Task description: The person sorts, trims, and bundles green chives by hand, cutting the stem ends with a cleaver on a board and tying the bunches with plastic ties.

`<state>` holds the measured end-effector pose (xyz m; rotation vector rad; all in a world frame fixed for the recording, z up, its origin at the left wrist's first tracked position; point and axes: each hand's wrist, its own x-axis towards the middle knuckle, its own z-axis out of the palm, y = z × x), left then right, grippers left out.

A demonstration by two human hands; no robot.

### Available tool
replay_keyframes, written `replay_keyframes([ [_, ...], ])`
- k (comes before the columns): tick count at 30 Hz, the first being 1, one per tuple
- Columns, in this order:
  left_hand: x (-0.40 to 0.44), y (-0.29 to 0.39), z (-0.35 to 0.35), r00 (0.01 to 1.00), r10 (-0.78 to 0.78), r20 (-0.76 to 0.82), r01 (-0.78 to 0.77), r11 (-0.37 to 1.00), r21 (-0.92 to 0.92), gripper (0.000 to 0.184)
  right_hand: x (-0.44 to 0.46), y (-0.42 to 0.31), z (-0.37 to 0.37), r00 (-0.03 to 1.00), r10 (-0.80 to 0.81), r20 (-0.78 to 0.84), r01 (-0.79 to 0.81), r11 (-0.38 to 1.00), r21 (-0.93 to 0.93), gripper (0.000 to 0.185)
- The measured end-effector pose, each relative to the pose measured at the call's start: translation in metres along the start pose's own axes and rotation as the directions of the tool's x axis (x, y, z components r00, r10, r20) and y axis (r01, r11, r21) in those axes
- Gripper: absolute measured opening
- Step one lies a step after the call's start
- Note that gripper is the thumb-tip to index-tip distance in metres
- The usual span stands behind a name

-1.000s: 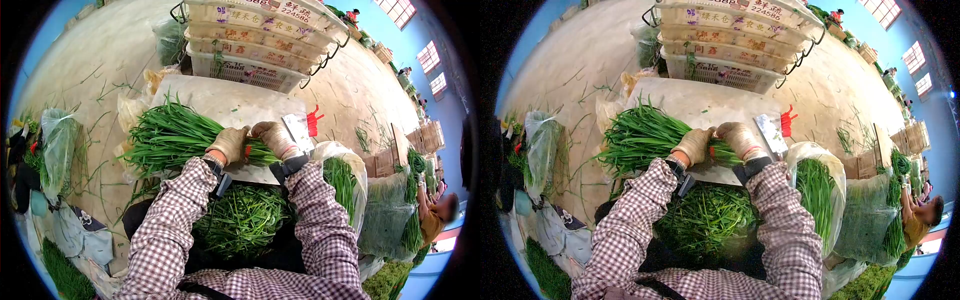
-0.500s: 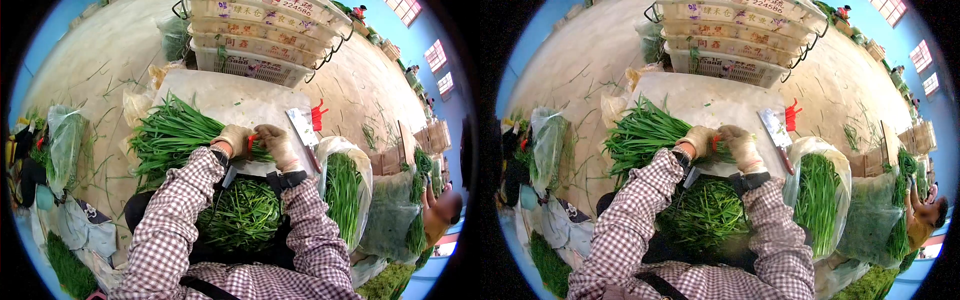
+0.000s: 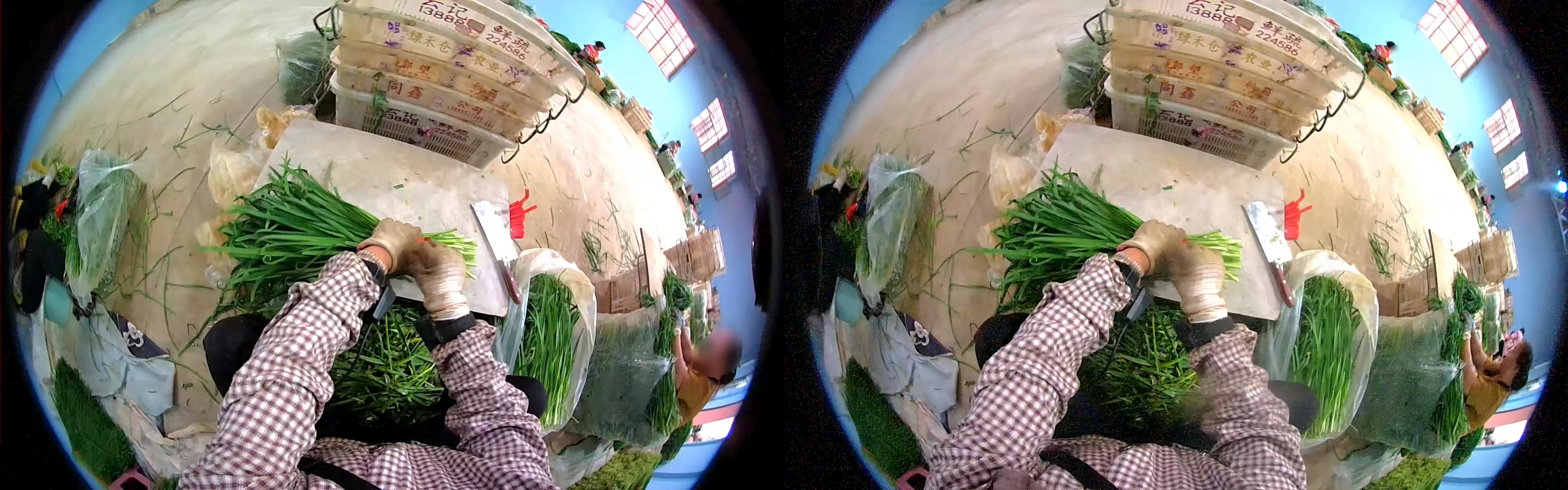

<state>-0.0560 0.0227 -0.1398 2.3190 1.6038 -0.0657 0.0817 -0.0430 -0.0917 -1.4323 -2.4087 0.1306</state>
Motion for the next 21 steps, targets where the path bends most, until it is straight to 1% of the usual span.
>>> replay_keyframes([
  [1,-0.004,0.003,-0.006,0.999,-0.001,0.037,0.002,0.999,-0.036,0.04,0.004,0.004,-0.003,0.996,-0.035,0.079,0.035,0.999,0.001,0.013],
  [2,-0.009,0.007,-0.011,0.996,-0.045,0.074,0.05,0.997,-0.056,0.048,0.013,0.012,-0.008,0.986,-0.067,0.156,0.067,0.998,0.006,0.013],
  [3,-0.014,0.008,-0.015,0.997,-0.026,0.068,0.028,0.999,-0.021,0.054,0.017,0.02,-0.013,0.969,-0.094,0.229,0.093,0.996,0.013,0.013],
  [4,-0.028,0.012,-0.033,0.995,-0.014,0.099,0.019,0.999,-0.047,0.058,0.014,0.011,-0.048,0.997,-0.053,0.053,0.046,0.991,0.126,0.019],
  [5,-0.039,0.016,-0.046,0.992,-0.003,0.126,0.013,0.997,-0.077,0.062,0.019,0.013,-0.058,0.998,-0.001,0.064,0.001,1.0,-0.004,0.027],
  [7,-0.037,0.013,-0.041,0.995,0.003,0.101,0.005,0.997,-0.078,0.071,0.025,-0.001,-0.082,0.986,-0.15,0.069,0.163,0.953,-0.254,0.036],
  [8,-0.036,0.014,-0.038,0.996,-0.012,0.093,0.017,0.998,-0.054,0.069,0.032,-0.002,-0.079,0.967,-0.184,0.178,0.24,0.893,-0.38,0.039],
  [9,-0.033,0.012,-0.033,0.995,0.004,0.098,0.001,0.999,-0.051,0.069,0.04,-0.007,-0.078,0.937,-0.181,0.298,0.302,0.849,-0.434,0.038],
  [11,-0.025,0.008,-0.022,0.994,0.031,0.104,-0.026,0.998,-0.049,0.068,0.055,-0.02,-0.074,0.839,-0.145,0.524,0.443,0.74,-0.505,0.036],
  [12,-0.026,0.007,-0.022,0.996,0.039,0.084,-0.035,0.998,-0.047,0.066,0.062,-0.018,-0.062,0.801,-0.124,0.586,0.498,0.681,-0.536,0.027],
  [14,-0.03,0.006,-0.023,0.997,0.055,0.047,-0.053,0.997,-0.048,0.063,0.069,-0.013,-0.055,0.743,-0.115,0.659,0.571,0.623,-0.535,0.022],
  [15,-0.031,0.007,-0.025,0.996,0.059,0.064,-0.055,0.996,-0.064,0.064,0.073,-0.009,-0.051,0.712,-0.107,0.694,0.606,0.593,-0.53,0.021],
  [17,-0.03,0.006,-0.029,0.993,0.063,0.096,-0.053,0.994,-0.099,0.066,0.076,0.006,-0.049,0.667,-0.087,0.74,0.569,0.701,-0.43,0.02],
  [18,-0.018,0.002,-0.005,0.996,0.076,-0.04,-0.078,0.996,-0.047,0.067,0.07,0.012,-0.049,0.676,-0.153,0.721,0.563,0.738,-0.371,0.02],
  [19,-0.02,0.003,-0.007,0.999,0.051,-0.002,-0.051,0.997,-0.056,0.067,0.065,0.019,-0.046,0.685,-0.215,0.696,0.554,0.775,-0.306,0.02],
  [21,-0.023,0.007,-0.02,0.997,0.013,0.072,-0.009,0.998,-0.059,0.067,0.065,0.036,-0.032,0.693,-0.181,0.698,0.52,0.796,-0.31,0.023],
])
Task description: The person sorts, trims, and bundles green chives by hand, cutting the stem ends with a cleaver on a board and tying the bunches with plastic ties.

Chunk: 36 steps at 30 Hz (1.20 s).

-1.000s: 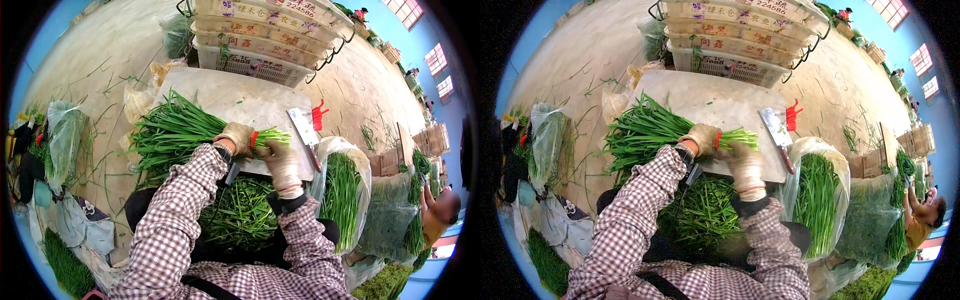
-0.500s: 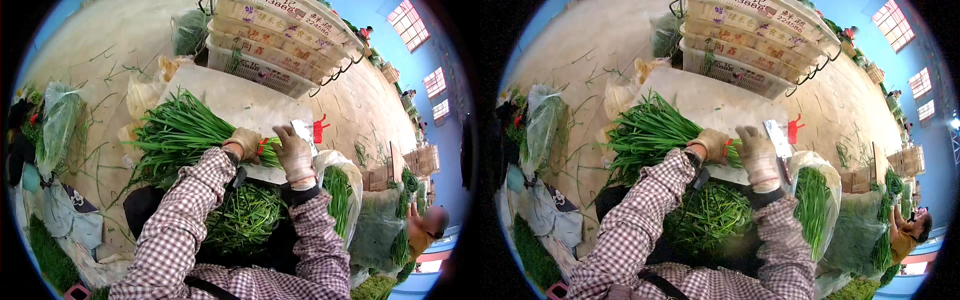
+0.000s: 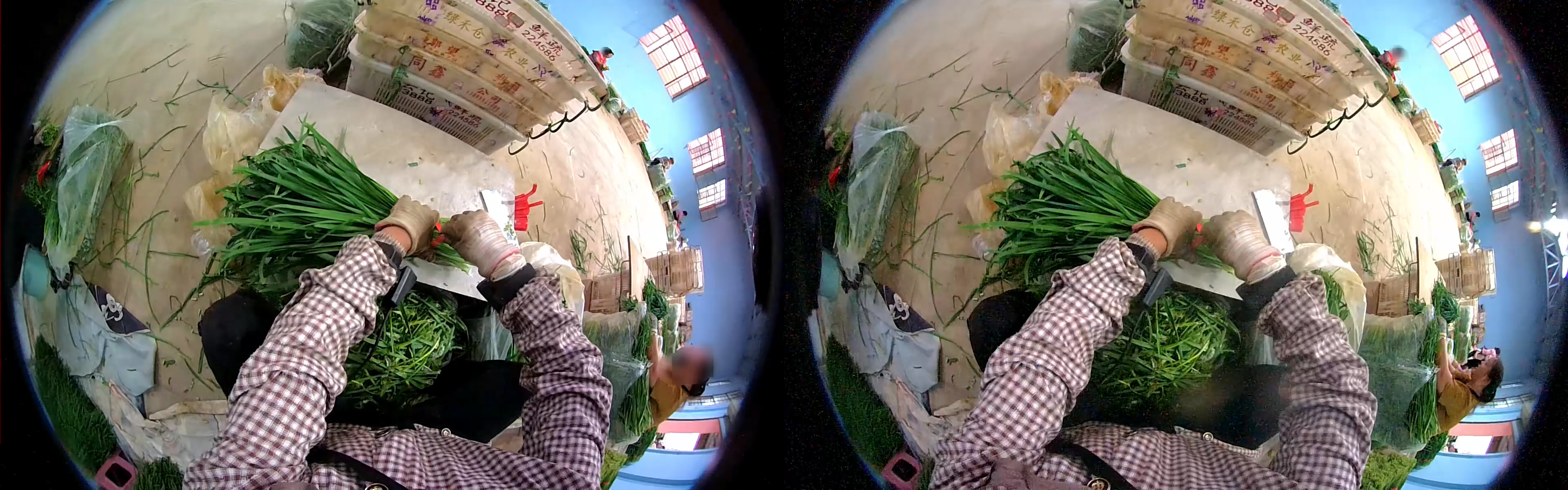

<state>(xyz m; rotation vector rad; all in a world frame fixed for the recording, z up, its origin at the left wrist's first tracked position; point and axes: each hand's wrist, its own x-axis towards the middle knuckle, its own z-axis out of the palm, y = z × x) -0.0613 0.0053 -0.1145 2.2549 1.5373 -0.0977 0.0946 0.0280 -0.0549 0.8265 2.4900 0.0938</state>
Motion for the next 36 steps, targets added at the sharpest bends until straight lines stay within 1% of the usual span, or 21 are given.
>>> replay_keyframes([
  [1,-0.009,0.003,-0.007,1.0,0.003,-0.029,-0.003,1.0,0.005,0.036,0.002,0.0,0.0,1.0,0.017,0.009,-0.017,1.0,0.012,0.026],
  [5,-0.014,0.006,-0.017,1.0,-0.008,0.027,0.007,0.999,0.035,0.036,-0.006,-0.023,-0.052,0.966,0.104,0.238,-0.106,0.994,-0.005,0.046],
  [9,-0.006,-0.002,0.0,0.995,0.012,-0.099,-0.014,1.0,-0.022,0.033,0.005,-0.032,-0.067,0.935,0.163,0.315,-0.168,0.986,-0.012,0.053],
  [12,-0.003,-0.005,0.002,0.996,0.045,-0.075,-0.052,0.994,-0.095,0.04,0.026,-0.026,-0.054,0.907,0.178,0.38,-0.176,0.984,-0.042,0.051],
  [13,-0.01,-0.004,-0.007,0.997,0.069,-0.025,-0.071,0.992,-0.101,0.052,0.024,-0.028,-0.059,0.917,0.16,0.366,-0.184,0.982,0.033,0.044],
  [16,-0.009,-0.005,-0.004,0.997,0.061,-0.054,-0.066,0.993,-0.098,0.057,0.03,-0.019,-0.028,0.964,0.135,0.227,-0.143,0.99,0.016,0.034],
  [19,0.0,0.0,0.001,0.996,-0.043,-0.077,0.034,0.994,-0.108,0.063,0.028,-0.04,-0.038,0.913,0.286,0.292,-0.292,0.956,-0.024,0.027],
  [20,0.001,0.001,0.003,0.991,-0.101,-0.087,0.091,0.989,-0.113,0.063,0.018,-0.047,-0.042,0.921,0.348,0.173,-0.359,0.933,0.034,0.028],
  [21,-0.018,0.0,-0.017,0.995,-0.095,-0.023,0.092,0.99,-0.109,0.06,0.017,-0.051,-0.042,0.878,0.444,0.179,-0.467,0.877,0.116,0.029],
  [22,-0.021,-0.003,-0.011,0.984,-0.107,-0.141,0.095,0.991,-0.092,0.066,0.014,-0.053,-0.041,0.824,0.533,0.194,-0.565,0.802,0.196,0.03],
  [23,-0.018,-0.014,-0.01,0.991,-0.11,-0.077,0.101,0.989,-0.109,0.074,0.014,-0.045,-0.015,0.848,0.526,0.065,-0.527,0.825,0.206,0.032],
  [26,-0.058,-0.048,-0.037,0.987,-0.13,0.098,0.149,0.963,-0.226,0.089,0.023,-0.029,-0.004,0.789,0.607,0.094,-0.6,0.73,0.328,0.042],
  [27,-0.066,-0.042,-0.039,0.983,-0.176,0.059,0.185,0.954,-0.237,0.092,0.03,-0.025,-0.006,0.797,0.599,0.073,-0.588,0.744,0.316,0.04],
  [28,-0.077,-0.032,-0.041,0.974,-0.227,0.01,0.223,0.943,-0.249,0.095,0.034,-0.027,-0.023,0.752,0.648,0.119,-0.63,0.653,0.421,0.032],
  [29,-0.084,-0.02,-0.04,0.944,-0.327,-0.036,0.3,0.901,-0.314,0.096,0.051,-0.01,0.002,0.873,0.484,-0.063,-0.468,0.866,0.175,0.03],
  [30,-0.087,-0.008,-0.034,0.902,-0.423,-0.087,0.361,0.849,-0.386,0.097,0.071,0.013,0.022,0.947,0.261,-0.185,-0.287,0.949,-0.133,0.029],
  [31,-0.088,0.003,-0.024,0.866,-0.477,-0.151,0.355,0.799,-0.486,0.095,0.091,0.026,0.02,0.951,0.141,-0.275,-0.239,0.9,-0.365,0.028],
  [32,-0.088,0.014,-0.011,0.825,-0.527,-0.205,0.329,0.742,-0.583,0.093,0.11,0.038,0.017,0.933,0.017,-0.359,-0.236,0.782,-0.577,0.028],
  [34,-0.082,0.056,0.008,0.616,-0.573,-0.54,-0.227,0.528,-0.819,0.084,0.092,-0.016,-0.086,0.909,0.248,-0.336,-0.265,0.964,-0.003,0.025],
  [35,-0.032,0.072,0.045,0.571,-0.523,-0.633,-0.34,0.551,-0.762,0.08,0.081,-0.045,-0.141,0.878,0.359,-0.317,-0.273,0.919,0.284,0.025],
  [36,0.013,0.087,0.073,0.518,-0.471,-0.714,-0.445,0.565,-0.695,0.076,0.067,-0.06,-0.171,0.916,0.346,-0.205,-0.292,0.922,0.253,0.027],
])
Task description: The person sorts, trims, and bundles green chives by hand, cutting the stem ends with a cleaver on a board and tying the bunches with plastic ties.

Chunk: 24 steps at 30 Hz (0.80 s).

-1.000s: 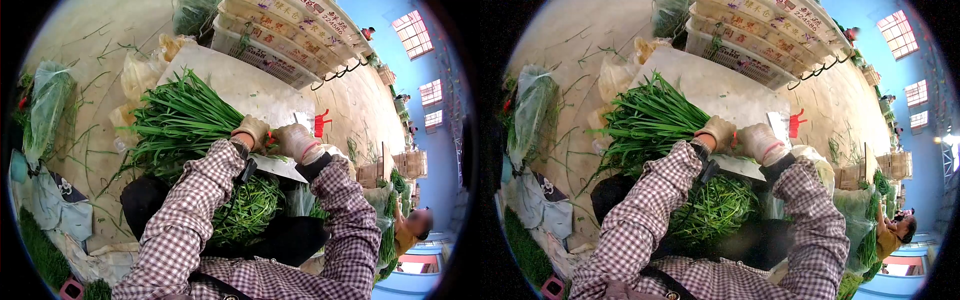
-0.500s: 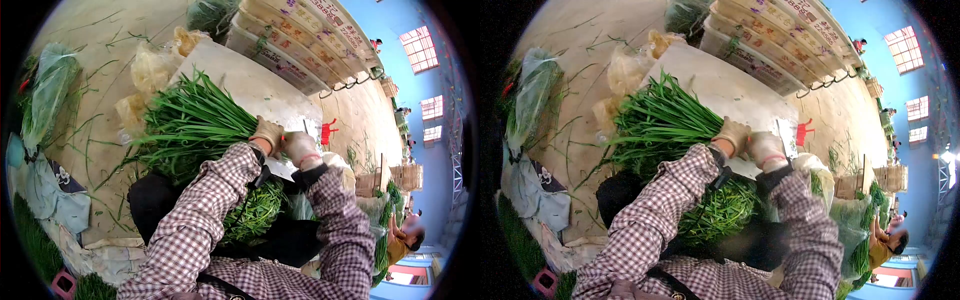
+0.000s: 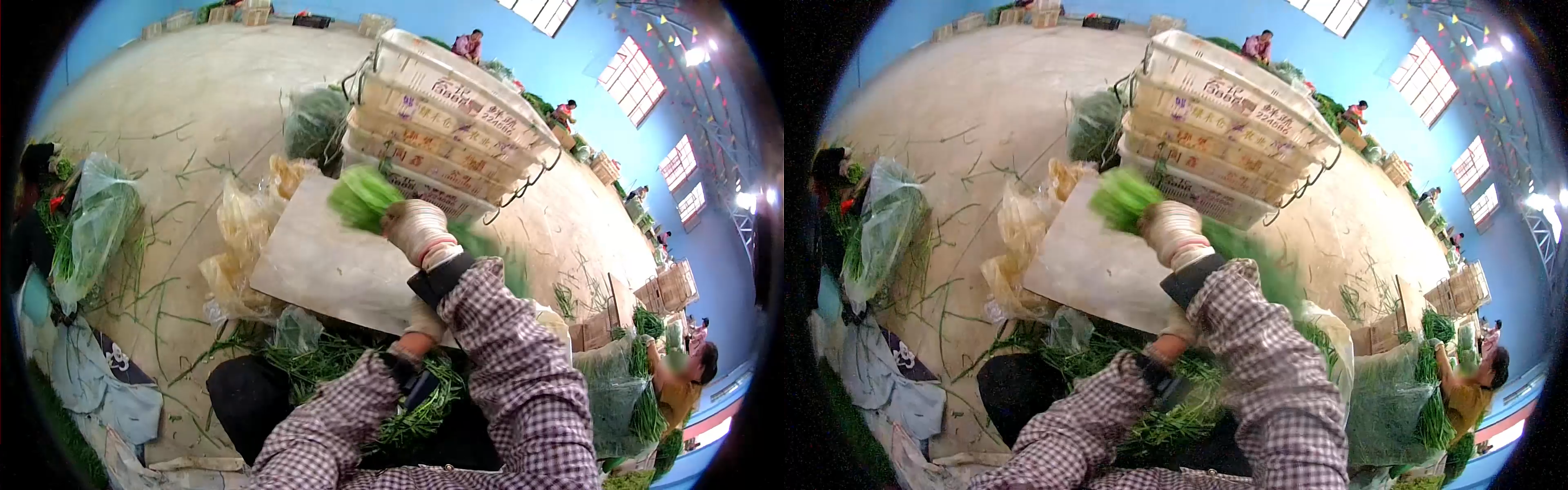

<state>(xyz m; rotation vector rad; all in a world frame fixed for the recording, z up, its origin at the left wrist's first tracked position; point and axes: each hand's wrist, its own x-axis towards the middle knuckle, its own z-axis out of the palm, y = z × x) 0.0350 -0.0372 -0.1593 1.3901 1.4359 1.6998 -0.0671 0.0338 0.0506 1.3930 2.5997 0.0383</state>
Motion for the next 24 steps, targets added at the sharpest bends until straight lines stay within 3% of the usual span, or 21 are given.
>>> replay_keyframes([
  [1,-0.009,0.017,0.013,0.986,-0.143,0.083,0.16,0.951,-0.264,0.075,-0.025,-0.01,-0.024,0.996,-0.066,-0.056,0.068,0.997,0.036,0.028],
  [2,-0.015,0.042,0.021,0.946,-0.253,0.204,0.323,0.811,-0.488,0.074,-0.05,-0.019,-0.047,0.985,-0.131,-0.115,0.139,0.988,0.066,0.03],
  [4,-0.03,0.1,0.027,0.796,-0.336,0.503,0.599,0.318,-0.735,0.071,-0.084,-0.019,-0.086,0.988,-0.15,-0.023,0.149,0.988,-0.033,0.031],
  [5,-0.039,0.124,0.025,0.699,-0.296,0.651,0.685,0.018,-0.728,0.069,-0.081,-0.003,-0.091,0.981,-0.191,0.025,0.192,0.972,-0.135,0.031],
  [6,-0.058,0.131,0.02,0.681,-0.198,0.705,0.725,0.32,-0.61,0.072,-0.079,0.01,-0.096,0.972,-0.222,0.078,0.234,0.944,-0.231,0.03],
  [7,-0.077,0.137,0.016,0.653,-0.097,0.751,0.637,0.606,-0.476,0.076,-0.084,0.011,-0.104,0.974,-0.217,0.067,0.226,0.909,-0.349,0.028],
  [8,-0.103,0.142,0.006,0.609,-0.05,0.792,0.319,0.929,-0.186,0.083,-0.084,0.011,-0.11,0.961,-0.248,0.118,0.275,0.872,-0.406,0.026],
  [9,-0.128,0.147,-0.004,0.561,-0.003,0.828,-0.136,0.986,0.096,0.091,-0.082,0.011,-0.113,0.945,-0.275,0.177,0.326,0.829,-0.454,0.024],
  [10,-0.149,0.162,-0.016,0.496,-0.044,0.867,-0.253,0.948,0.193,0.098,-0.081,0.01,-0.116,0.925,-0.297,0.238,0.379,0.781,-0.496,0.023],
  [11,-0.168,0.162,-0.02,0.384,-0.01,0.923,-0.215,0.972,0.1,0.099,-0.09,0.008,-0.122,0.9,-0.361,0.247,0.436,0.702,-0.564,0.019],
  [12,-0.181,0.164,-0.024,0.266,0.031,0.963,-0.158,0.987,0.012,0.099,-0.091,0.013,-0.122,0.909,-0.362,0.206,0.412,0.709,-0.573,0.019],
  [13,-0.171,0.191,-0.045,0.044,-0.048,0.998,-0.186,0.981,0.056,0.096,-0.089,0.022,-0.12,0.917,-0.363,0.162,0.387,0.718,-0.579,0.018],
  [14,-0.181,0.179,-0.041,0.036,0.072,0.997,-0.102,0.992,-0.068,0.097,-0.084,0.034,-0.117,0.924,-0.362,0.12,0.361,0.727,-0.584,0.018],
  [15,-0.192,0.168,-0.036,0.027,0.191,0.981,-0.017,0.982,-0.19,0.098,-0.07,0.052,-0.112,0.972,-0.223,0.08,0.223,0.75,-0.622,0.02],
  [18,-0.163,0.187,-0.068,-0.044,0.204,0.978,0.09,0.976,-0.199,0.091,-0.063,0.093,-0.134,0.997,-0.012,-0.08,-0.029,0.871,-0.49,0.025],
  [20,-0.153,0.194,-0.082,-0.029,0.181,0.983,0.147,0.974,-0.175,0.082,-0.095,0.082,-0.16,0.999,-0.004,-0.052,-0.019,0.904,-0.428,0.028],
  [21,-0.149,0.196,-0.086,-0.04,0.173,0.984,0.169,0.972,-0.164,0.079,-0.11,0.078,-0.165,0.996,0.079,-0.033,-0.085,0.961,-0.264,0.03],
  [22,-0.145,0.199,-0.088,-0.048,0.166,0.985,0.19,0.97,-0.154,0.077,-0.134,0.078,-0.172,0.997,-0.059,-0.052,0.057,0.998,-0.028,0.034],
  [23,-0.142,0.204,-0.091,0.03,0.212,0.977,0.191,0.958,-0.214,0.071,-0.128,0.09,-0.169,0.999,-0.042,0.006,0.042,0.998,-0.04,0.032],
  [24,-0.139,0.211,-0.095,0.045,0.209,0.977,0.159,0.964,-0.214,0.072,-0.122,0.1,-0.165,0.998,-0.022,0.065,0.025,0.998,-0.05,0.03],
])
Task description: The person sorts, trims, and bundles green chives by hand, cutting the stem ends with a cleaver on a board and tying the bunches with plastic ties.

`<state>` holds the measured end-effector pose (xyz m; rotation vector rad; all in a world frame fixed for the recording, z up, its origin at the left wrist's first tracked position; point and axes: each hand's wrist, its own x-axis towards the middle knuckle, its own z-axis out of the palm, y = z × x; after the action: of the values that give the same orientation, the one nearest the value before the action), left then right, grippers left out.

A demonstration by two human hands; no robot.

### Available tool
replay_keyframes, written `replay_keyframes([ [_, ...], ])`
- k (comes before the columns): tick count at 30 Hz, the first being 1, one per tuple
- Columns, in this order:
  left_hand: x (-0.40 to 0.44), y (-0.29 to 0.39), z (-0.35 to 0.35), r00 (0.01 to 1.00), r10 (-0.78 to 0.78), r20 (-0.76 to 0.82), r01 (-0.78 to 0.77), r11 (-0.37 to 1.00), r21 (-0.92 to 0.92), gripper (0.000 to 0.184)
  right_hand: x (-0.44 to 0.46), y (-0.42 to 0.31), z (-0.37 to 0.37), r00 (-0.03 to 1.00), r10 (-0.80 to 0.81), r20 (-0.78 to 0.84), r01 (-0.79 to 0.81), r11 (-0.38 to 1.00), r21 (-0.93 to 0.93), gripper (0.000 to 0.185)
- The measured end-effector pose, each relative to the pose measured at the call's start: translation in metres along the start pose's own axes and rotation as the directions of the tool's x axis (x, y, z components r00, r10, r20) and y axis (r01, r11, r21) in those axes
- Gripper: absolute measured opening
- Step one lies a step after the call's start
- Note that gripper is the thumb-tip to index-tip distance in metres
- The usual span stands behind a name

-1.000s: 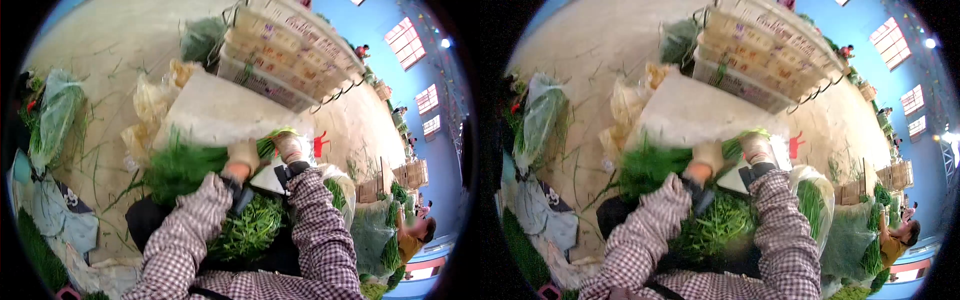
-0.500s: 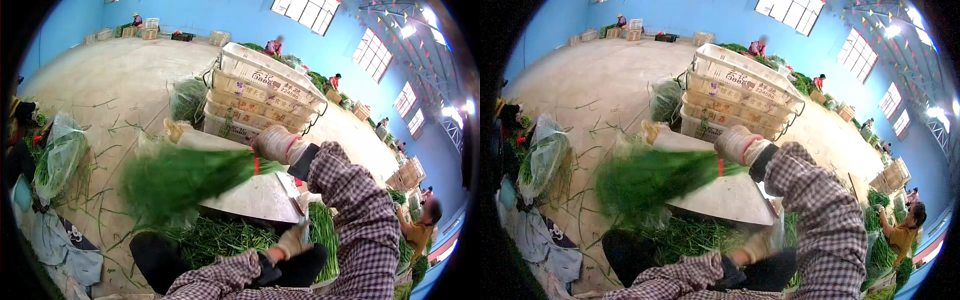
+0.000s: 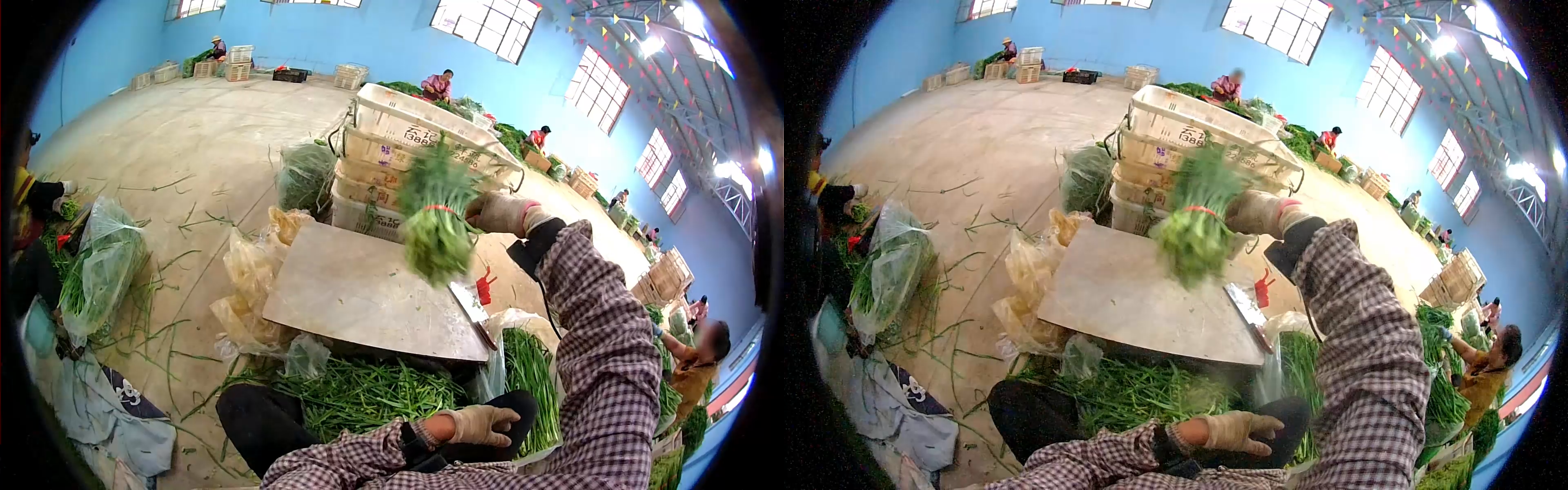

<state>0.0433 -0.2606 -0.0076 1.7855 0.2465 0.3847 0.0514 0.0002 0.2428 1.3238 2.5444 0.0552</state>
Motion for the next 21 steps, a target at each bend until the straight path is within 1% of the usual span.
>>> replay_keyframes([
  [1,-0.002,0.009,-0.002,1.0,-0.001,-0.013,0.001,1.0,0.031,0.073,-0.01,-0.006,-0.004,0.999,0.009,0.041,-0.009,1.0,-0.006,0.028],
  [2,-0.003,0.017,0.0,1.0,-0.001,-0.026,0.003,0.998,0.062,0.073,-0.01,-0.004,-0.002,0.999,-0.002,0.041,0.007,0.994,-0.106,0.027],
  [3,-0.005,0.021,0.004,0.999,0.002,-0.035,0.001,0.997,0.082,0.069,-0.01,-0.007,-0.003,0.999,-0.015,0.045,0.024,0.979,-0.204,0.026],
  [4,-0.009,0.024,0.005,1.0,0.007,0.007,-0.007,0.995,0.096,0.067,-0.01,-0.012,-0.004,0.998,-0.03,0.05,0.043,0.952,-0.303,0.025],
  [5,-0.017,0.029,0.004,0.999,0.012,0.047,-0.017,0.994,0.11,0.065,-0.019,-0.013,-0.004,0.991,-0.129,0.031,0.132,0.935,-0.328,0.021],
  [6,-0.027,0.035,0.0,0.996,0.015,0.089,-0.026,0.992,0.124,0.063,-0.018,-0.015,0.005,0.983,-0.183,0.014,0.172,0.891,-0.419,0.02],
  [7,-0.044,0.056,-0.013,0.992,0.026,0.124,-0.041,0.992,0.123,0.055,-0.015,-0.013,0.016,0.972,-0.236,0.002,0.205,0.837,-0.507,0.019],
  [8,-0.058,0.059,-0.024,0.988,0.105,0.109,-0.105,0.994,-0.008,0.046,-0.016,-0.014,0.026,0.958,-0.288,-0.001,0.232,0.773,-0.59,0.018],
  [9,-0.068,0.056,-0.037,0.99,0.138,-0.016,-0.138,0.99,-0.011,0.038,-0.028,-0.028,0.029,0.941,-0.338,-0.031,0.245,0.741,-0.625,0.014],
  [10,-0.103,0.084,-0.054,0.926,0.171,-0.336,-0.196,0.98,-0.042,0.031,-0.023,-0.009,0.055,0.849,-0.487,-0.204,0.253,0.715,-0.652,0.009],
  [11,-0.111,0.069,-0.066,0.702,0.166,-0.693,-0.25,0.968,-0.022,0.025,-0.03,-0.008,0.061,0.814,-0.54,-0.214,0.312,0.718,-0.622,0.008],
  [12,-0.114,0.067,-0.083,0.433,0.164,-0.886,-0.339,0.941,0.009,0.021,-0.041,-0.014,0.061,0.789,-0.588,-0.177,0.36,0.676,-0.643,0.007],
  [13,-0.116,0.065,-0.1,0.116,0.145,-0.983,-0.391,0.916,0.089,0.017,-0.052,-0.02,0.061,0.76,-0.635,-0.14,0.406,0.631,-0.661,0.007],
  [14,-0.122,0.045,-0.132,0.007,0.241,-0.971,-0.236,0.944,0.232,0.025,-0.071,-0.041,0.048,0.739,-0.672,-0.051,0.437,0.536,-0.722,0.007],
  [15,-0.13,0.045,-0.152,0.051,0.284,-0.957,0.021,0.958,0.286,0.037,-0.086,-0.055,0.038,0.715,-0.698,0.04,0.464,0.431,-0.774,0.007],
  [16,-0.124,0.029,-0.168,0.132,0.246,-0.96,0.054,0.965,0.255,0.053,-0.094,-0.059,0.038,0.686,-0.727,0.016,0.459,0.416,-0.785,0.007],
  [17,-0.118,0.011,-0.177,0.373,0.113,-0.921,-0.174,0.983,0.051,0.061,-0.101,-0.063,0.039,0.652,-0.758,-0.008,0.455,0.4,-0.796,0.008],
  [18,-0.116,0.001,-0.183,0.608,0.046,-0.792,-0.332,0.922,-0.201,0.069,-0.106,-0.068,0.039,0.615,-0.788,-0.033,0.447,0.383,-0.808,0.008],
  [19,-0.109,0.007,-0.171,0.599,0.221,-0.77,-0.542,0.819,-0.187,0.076,-0.112,-0.073,0.036,0.599,-0.795,-0.098,0.466,0.445,-0.765,0.009],
  [20,-0.095,-0.004,-0.17,0.553,0.231,-0.801,-0.493,0.865,-0.091,0.08,-0.113,-0.071,0.037,0.601,-0.792,-0.107,0.444,0.442,-0.779,0.009],
  [21,-0.088,-0.009,-0.167,0.497,0.246,-0.832,-0.513,0.857,-0.053,0.078,-0.114,-0.067,0.039,0.604,-0.789,-0.117,0.423,0.441,-0.792,0.009],
])
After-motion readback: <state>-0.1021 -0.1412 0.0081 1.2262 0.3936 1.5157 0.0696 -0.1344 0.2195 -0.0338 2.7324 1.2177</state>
